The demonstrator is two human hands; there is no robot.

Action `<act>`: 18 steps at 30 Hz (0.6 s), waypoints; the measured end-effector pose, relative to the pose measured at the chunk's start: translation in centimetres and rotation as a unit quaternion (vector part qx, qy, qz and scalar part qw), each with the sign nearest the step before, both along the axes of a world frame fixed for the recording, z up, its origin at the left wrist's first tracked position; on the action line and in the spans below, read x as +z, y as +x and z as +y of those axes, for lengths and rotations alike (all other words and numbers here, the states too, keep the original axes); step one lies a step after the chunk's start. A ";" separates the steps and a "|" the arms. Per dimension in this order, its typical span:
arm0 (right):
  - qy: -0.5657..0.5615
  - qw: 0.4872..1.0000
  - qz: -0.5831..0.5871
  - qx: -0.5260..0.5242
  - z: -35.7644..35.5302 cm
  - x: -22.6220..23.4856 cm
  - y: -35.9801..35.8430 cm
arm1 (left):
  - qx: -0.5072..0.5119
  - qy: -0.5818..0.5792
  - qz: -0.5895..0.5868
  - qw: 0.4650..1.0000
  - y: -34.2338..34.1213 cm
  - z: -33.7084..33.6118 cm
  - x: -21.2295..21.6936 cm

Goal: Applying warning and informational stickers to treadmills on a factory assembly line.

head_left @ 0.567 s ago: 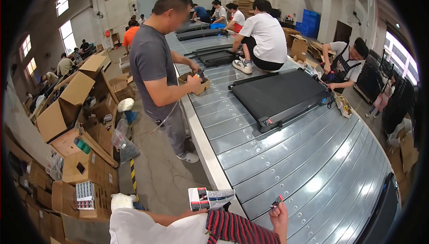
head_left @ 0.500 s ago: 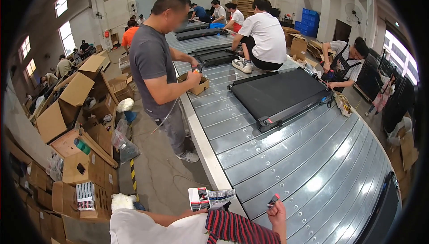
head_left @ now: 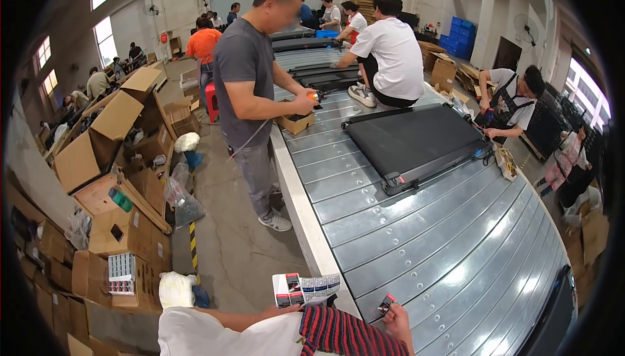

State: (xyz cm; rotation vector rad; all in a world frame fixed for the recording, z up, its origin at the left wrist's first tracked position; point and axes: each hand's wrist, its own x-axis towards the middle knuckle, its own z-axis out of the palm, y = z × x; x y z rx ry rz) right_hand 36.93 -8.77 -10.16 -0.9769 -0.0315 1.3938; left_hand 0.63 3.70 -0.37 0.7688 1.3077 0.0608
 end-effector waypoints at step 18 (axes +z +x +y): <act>0.056 0.997 0.037 -0.028 -0.4 0.3 -1.6 | -0.055 -0.018 0.026 0.998 -1.6 2.6 5.5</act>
